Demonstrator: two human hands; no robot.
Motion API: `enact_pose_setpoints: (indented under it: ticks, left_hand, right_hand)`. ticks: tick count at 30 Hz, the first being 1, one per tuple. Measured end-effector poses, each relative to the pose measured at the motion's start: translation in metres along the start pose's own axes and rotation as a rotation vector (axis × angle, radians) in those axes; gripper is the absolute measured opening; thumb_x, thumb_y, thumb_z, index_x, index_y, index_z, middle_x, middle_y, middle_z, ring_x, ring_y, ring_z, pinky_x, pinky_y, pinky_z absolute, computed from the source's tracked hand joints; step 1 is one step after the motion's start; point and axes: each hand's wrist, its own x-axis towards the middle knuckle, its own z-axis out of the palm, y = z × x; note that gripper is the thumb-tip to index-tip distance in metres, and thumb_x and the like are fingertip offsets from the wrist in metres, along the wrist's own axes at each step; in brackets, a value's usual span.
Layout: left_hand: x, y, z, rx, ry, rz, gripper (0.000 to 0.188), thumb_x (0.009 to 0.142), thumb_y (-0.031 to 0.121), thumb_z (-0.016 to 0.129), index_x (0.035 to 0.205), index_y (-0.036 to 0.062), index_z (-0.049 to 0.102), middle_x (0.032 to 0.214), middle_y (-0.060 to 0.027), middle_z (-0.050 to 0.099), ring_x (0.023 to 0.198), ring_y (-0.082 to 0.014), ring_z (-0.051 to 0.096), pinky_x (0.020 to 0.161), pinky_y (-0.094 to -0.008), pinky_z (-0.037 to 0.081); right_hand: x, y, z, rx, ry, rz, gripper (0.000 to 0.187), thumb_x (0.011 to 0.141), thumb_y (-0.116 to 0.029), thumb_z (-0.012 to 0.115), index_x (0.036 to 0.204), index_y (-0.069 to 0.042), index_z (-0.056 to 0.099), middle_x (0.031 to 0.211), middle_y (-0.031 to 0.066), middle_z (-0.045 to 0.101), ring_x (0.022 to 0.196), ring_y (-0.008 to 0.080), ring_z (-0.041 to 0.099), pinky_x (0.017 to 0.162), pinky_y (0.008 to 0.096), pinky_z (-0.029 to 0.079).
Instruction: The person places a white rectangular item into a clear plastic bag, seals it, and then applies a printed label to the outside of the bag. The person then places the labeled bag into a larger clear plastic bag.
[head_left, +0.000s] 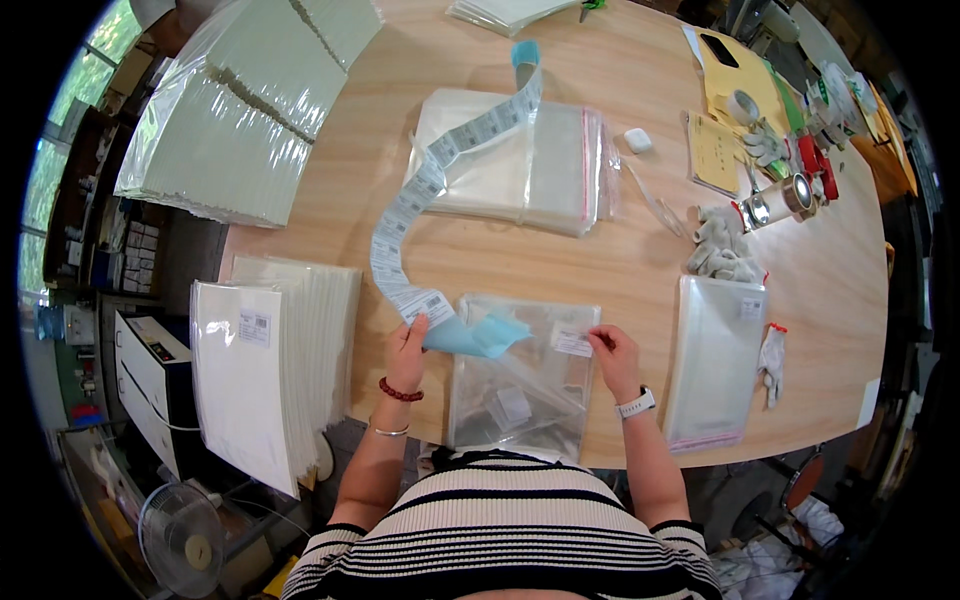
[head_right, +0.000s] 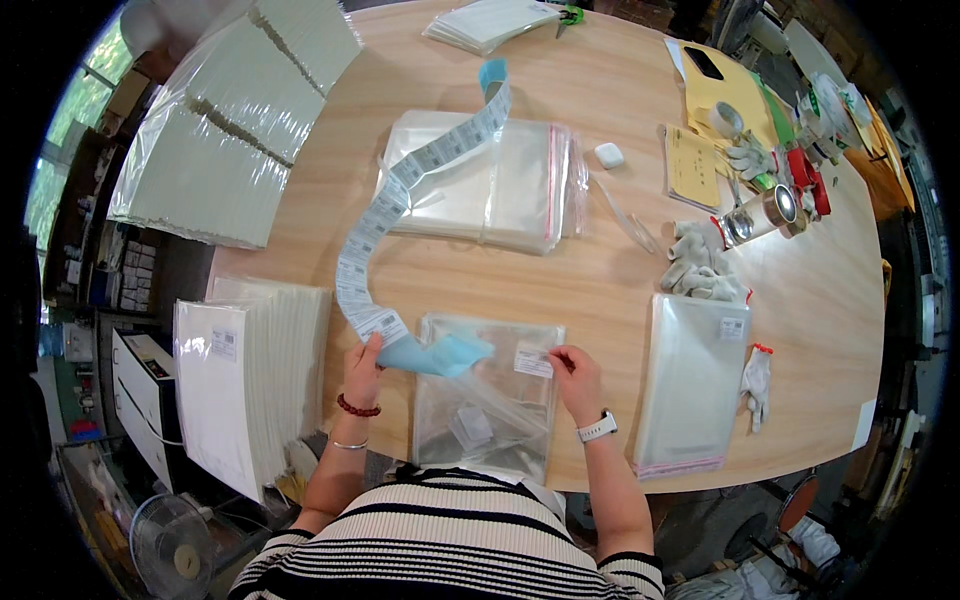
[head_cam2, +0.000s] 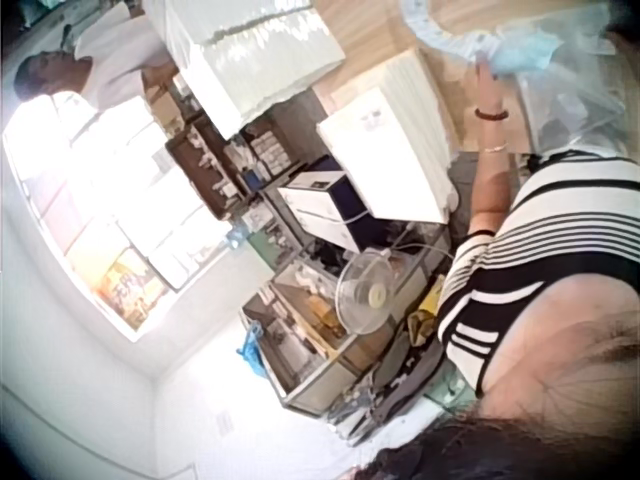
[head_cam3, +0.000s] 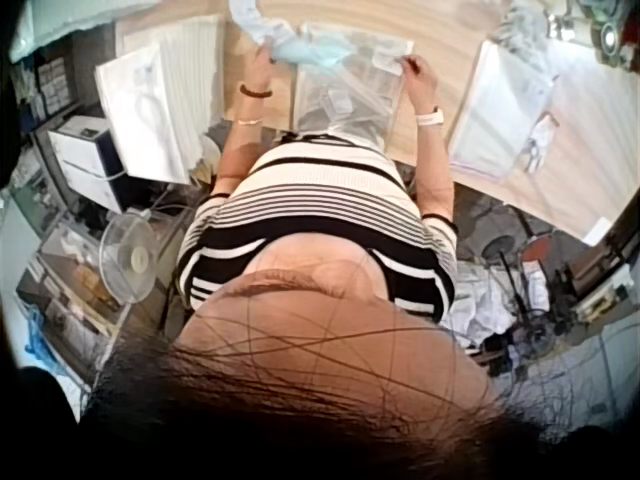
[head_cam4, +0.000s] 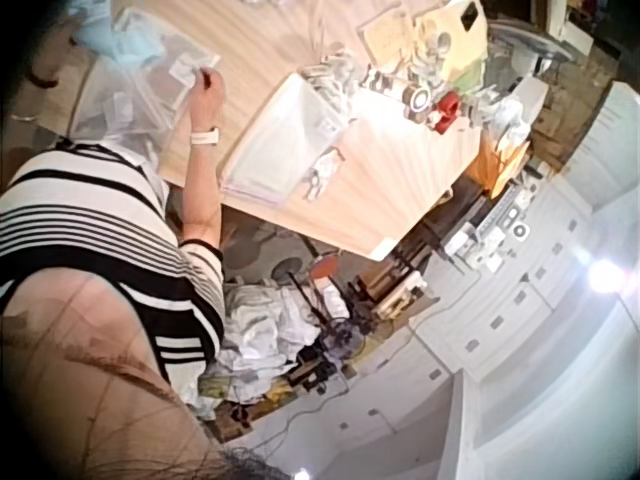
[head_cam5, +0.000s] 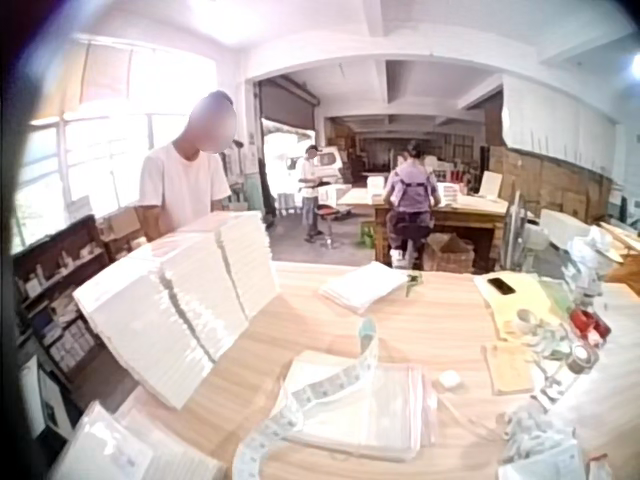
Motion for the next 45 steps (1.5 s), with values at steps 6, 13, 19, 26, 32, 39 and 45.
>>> enact_pose_setpoints:
  ticks: [6,13,19,26,32,39,45]
  left_hand:
    - [-0.004,-0.001,0.005,0.035,0.022,0.086,0.023,0.084,0.023,0.048,0.083,0.0021,0.057,0.066,0.0052,0.051,0.052,-0.0002,0.036,0.044,-0.0169,0.025]
    - [-0.008,-0.003,0.002,0.128,0.051,0.107,0.023,0.083,0.024,0.048,0.077,0.0036,0.057,0.062,0.0074,0.047,0.050,0.0003,0.033,0.043,-0.0168,0.023]
    - [-0.002,0.006,-0.002,-0.013,0.093,0.175,0.024,0.084,0.023,0.047,0.081,0.0021,0.057,0.063,0.0066,0.047,0.054,-0.0012,0.035,0.046,-0.0171,0.026]
    - [0.005,0.041,-0.008,0.239,0.025,0.498,0.025,0.085,0.013,0.042,0.099,-0.0055,0.052,0.093,-0.0049,0.055,0.082,-0.0091,0.049,0.071,-0.0211,0.039]
    - [-0.001,0.041,0.008,0.282,-0.005,0.558,0.025,0.085,0.011,0.042,0.100,-0.0065,0.051,0.091,-0.0071,0.056,0.082,-0.0106,0.050,0.071,-0.0226,0.040]
    - [-0.009,0.010,0.014,0.120,-0.114,0.244,0.021,0.084,0.016,0.046,0.091,-0.0008,0.056,0.075,0.0012,0.056,0.064,-0.0043,0.047,0.055,-0.0180,0.036]
    - [-0.022,-0.039,0.037,-0.093,-0.284,-0.199,0.021,0.082,0.019,0.050,0.092,0.0014,0.056,0.077,0.0047,0.053,0.066,-0.0035,0.045,0.055,-0.0186,0.037]
  right_hand:
    - [0.011,0.003,0.013,-0.221,-0.086,-0.103,0.017,0.069,-0.009,0.061,0.083,-0.001,0.057,0.069,0.0101,0.055,0.062,0.0201,0.053,0.058,0.0286,0.044]
    - [0.024,-0.024,0.020,-0.685,0.183,-0.374,0.027,0.061,-0.017,0.068,0.079,-0.002,0.055,0.068,0.0087,0.051,0.066,0.0244,0.052,0.061,0.0336,0.043]
    - [0.044,0.004,-0.005,-0.273,-0.140,-0.064,0.018,0.062,-0.013,0.067,0.070,-0.002,0.056,0.076,0.0065,0.051,0.072,0.0227,0.050,0.062,0.0302,0.042]
    - [0.022,-0.026,0.000,-0.454,0.081,-0.573,0.006,0.065,-0.008,0.063,0.068,-0.005,0.059,0.085,0.0077,0.052,0.074,0.0226,0.049,0.062,0.0318,0.041]
    - [-0.005,-0.048,0.008,-0.451,0.207,-0.555,0.005,0.065,-0.006,0.062,0.069,-0.006,0.059,0.085,0.0078,0.053,0.075,0.0236,0.049,0.066,0.0331,0.041]
    - [-0.045,-0.036,0.033,-0.184,-0.405,-0.365,0.009,0.071,-0.016,0.057,0.072,-0.006,0.057,0.072,0.0079,0.056,0.071,0.0247,0.052,0.065,0.0345,0.041]
    - [-0.048,-0.049,0.045,-0.009,-0.531,-0.108,0.018,0.077,-0.019,0.053,0.083,-0.003,0.057,0.080,0.0116,0.058,0.072,0.0222,0.056,0.063,0.0313,0.043]
